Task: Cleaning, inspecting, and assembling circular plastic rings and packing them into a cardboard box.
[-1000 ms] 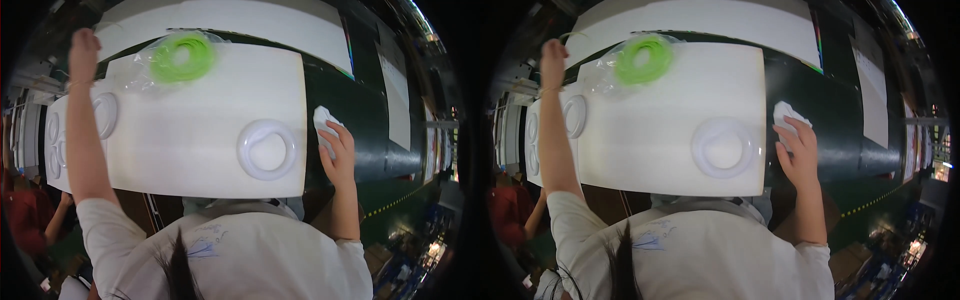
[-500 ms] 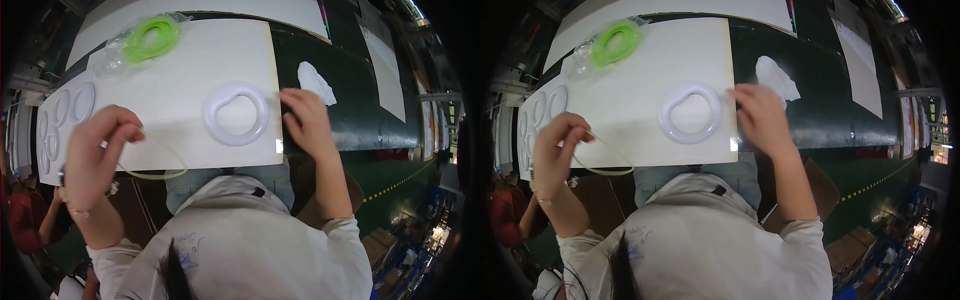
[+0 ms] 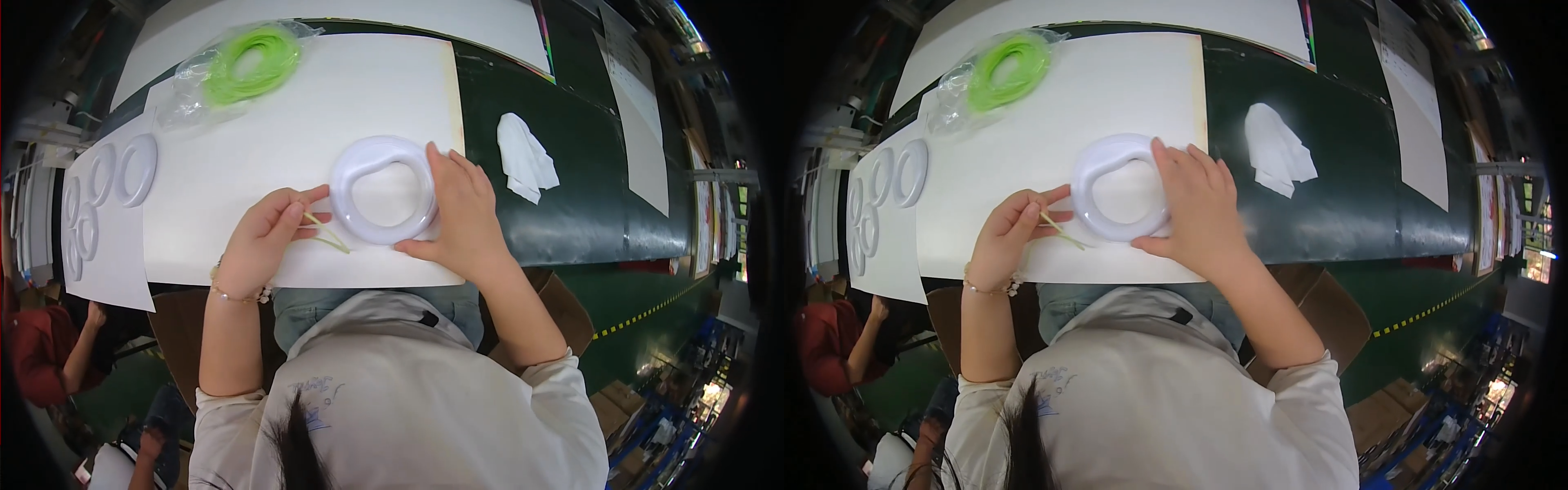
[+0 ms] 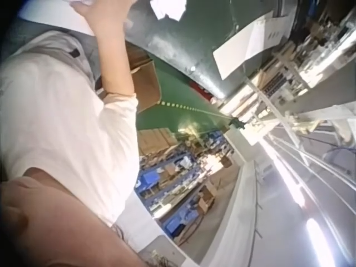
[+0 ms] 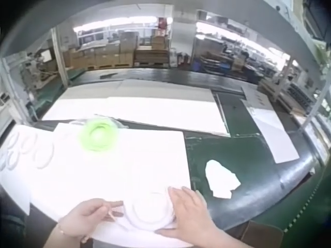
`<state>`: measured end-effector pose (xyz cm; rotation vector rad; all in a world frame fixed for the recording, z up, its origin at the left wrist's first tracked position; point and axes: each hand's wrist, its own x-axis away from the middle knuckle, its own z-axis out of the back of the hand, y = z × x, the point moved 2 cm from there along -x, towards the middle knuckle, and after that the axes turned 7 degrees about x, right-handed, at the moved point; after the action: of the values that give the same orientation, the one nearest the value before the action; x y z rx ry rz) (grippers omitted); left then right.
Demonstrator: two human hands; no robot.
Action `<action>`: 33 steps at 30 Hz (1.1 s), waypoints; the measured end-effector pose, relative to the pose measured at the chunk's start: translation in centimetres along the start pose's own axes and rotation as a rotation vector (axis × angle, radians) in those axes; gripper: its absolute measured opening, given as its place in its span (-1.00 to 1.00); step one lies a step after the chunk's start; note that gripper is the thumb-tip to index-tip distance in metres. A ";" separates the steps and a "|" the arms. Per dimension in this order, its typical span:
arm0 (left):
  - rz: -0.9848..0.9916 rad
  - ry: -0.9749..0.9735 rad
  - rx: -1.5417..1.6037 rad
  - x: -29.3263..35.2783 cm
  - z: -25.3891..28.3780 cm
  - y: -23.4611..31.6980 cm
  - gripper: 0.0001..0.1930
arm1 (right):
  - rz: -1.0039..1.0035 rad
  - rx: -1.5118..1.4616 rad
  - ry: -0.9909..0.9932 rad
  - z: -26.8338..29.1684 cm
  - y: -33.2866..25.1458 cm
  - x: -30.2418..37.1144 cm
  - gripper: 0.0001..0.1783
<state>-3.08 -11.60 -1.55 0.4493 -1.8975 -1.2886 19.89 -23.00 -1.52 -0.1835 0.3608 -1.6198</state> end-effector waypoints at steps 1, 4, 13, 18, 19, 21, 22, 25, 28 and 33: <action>-0.019 0.014 0.028 -0.4 -0.3 0.1 -0.79 | -0.073 0.009 0.011 -0.1 -0.2 0.1 0.29; -0.068 0.017 0.034 -1.5 -1.2 0.6 -0.78 | -0.195 0.104 0.094 -0.4 -1.2 0.7 0.33; -0.156 0.012 -0.209 3.1 3.2 4.2 -0.87 | -0.203 0.115 0.208 0.1 0.9 2.9 0.28; -0.226 0.754 -1.074 6.0 17.3 4.1 -0.80 | -0.080 0.137 0.373 1.1 2.6 3.5 -0.03; -0.171 0.782 -1.112 7.0 20.8 4.3 -0.78 | -0.072 0.145 0.389 1.1 2.9 3.6 -0.10; -0.116 0.806 -1.146 6.7 23.6 5.0 -0.76 | -0.065 0.157 0.403 1.1 3.2 3.9 -0.16; -0.110 0.838 -1.099 6.1 23.6 5.5 -0.73 | -0.077 0.151 0.406 1.1 3.5 3.9 -0.18; -0.065 0.866 -1.152 4.5 25.9 5.0 -0.66 | -0.094 0.117 0.408 0.9 2.9 4.2 -0.22; -0.045 0.807 -1.246 4.4 26.5 4.1 -0.62 | -0.076 0.079 0.430 1.1 2.3 4.5 -0.24; -0.158 0.606 -1.228 3.8 20.5 3.7 -0.60 | -0.088 0.030 0.395 0.9 2.2 5.0 -0.31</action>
<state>-20.61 0.14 -0.31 0.2599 -0.3906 -1.8601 21.86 -28.16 -1.93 0.1490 0.6371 -1.7457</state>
